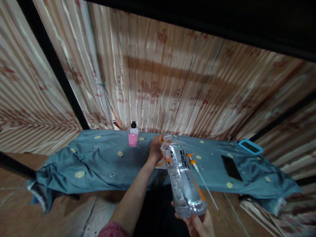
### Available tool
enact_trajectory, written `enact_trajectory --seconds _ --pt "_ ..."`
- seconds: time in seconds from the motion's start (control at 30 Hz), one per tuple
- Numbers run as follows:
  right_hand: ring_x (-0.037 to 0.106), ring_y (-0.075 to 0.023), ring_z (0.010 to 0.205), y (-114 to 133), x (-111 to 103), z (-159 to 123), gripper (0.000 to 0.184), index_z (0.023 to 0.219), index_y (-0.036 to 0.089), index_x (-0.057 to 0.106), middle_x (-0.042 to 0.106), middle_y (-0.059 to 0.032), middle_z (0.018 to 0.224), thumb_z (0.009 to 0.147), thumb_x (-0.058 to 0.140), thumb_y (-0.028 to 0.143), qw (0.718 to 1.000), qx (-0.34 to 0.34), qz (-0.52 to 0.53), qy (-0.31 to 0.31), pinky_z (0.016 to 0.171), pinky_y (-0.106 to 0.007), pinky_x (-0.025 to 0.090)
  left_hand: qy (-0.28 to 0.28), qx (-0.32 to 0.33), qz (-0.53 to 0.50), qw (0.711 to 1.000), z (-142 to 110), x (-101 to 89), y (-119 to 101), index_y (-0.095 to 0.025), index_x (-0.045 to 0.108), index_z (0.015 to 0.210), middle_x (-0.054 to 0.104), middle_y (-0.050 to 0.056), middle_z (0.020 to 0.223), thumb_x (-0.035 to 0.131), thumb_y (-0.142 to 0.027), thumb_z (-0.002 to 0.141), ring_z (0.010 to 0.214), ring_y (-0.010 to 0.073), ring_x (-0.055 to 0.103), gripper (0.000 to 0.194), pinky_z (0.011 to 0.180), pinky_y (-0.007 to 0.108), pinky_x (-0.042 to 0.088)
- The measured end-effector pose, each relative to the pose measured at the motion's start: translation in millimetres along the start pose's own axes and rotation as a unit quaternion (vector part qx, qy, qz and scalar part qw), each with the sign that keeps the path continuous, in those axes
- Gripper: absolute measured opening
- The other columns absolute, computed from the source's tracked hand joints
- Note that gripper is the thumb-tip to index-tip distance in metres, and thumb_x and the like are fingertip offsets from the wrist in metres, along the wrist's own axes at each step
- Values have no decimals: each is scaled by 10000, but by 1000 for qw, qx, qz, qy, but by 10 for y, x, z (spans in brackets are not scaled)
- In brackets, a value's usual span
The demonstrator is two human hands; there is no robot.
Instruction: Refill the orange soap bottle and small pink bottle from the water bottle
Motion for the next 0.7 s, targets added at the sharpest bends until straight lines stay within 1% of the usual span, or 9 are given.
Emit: enact_trajectory --seconds 0.2,0.37,0.47,0.7 --pt "858 -330 775 -13 -52 18 617 1005 233 790 892 -130 876 499 1060 461 1000 2 0 9 649 -360 679 0 8 -4 1000 -1 -12 1 -192 716 923 765 92 975 706 -257 899 951 260 710 71 878 390 577" --pt "861 -335 790 -20 -78 27 595 1029 247 804 896 -122 918 525 1052 444 1000 -3 -1 14 644 -345 680 11 3 0 1000 3 -9 22 -194 717 944 768 87 1011 707 -264 898 978 253 707 84 901 391 581" --pt "861 -324 787 -25 -78 29 580 1022 244 804 895 -121 902 535 1048 447 1000 -2 -2 15 639 -337 682 8 5 -7 1000 5 -6 35 -195 716 941 766 92 1008 714 -264 893 977 258 708 84 906 396 583" --pt "857 -329 763 -15 -47 19 615 1004 232 796 893 -116 876 500 1055 471 1000 -7 -7 5 627 -350 680 -2 6 -21 1000 5 4 55 -203 709 945 763 87 987 701 -258 896 955 255 707 73 886 386 581"
Point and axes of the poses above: each hand's wrist, its own z-axis towards the middle knuckle, its own x-axis out of the palm, y = z × x, the point moved 1 cm from there along z, towards the middle knuckle
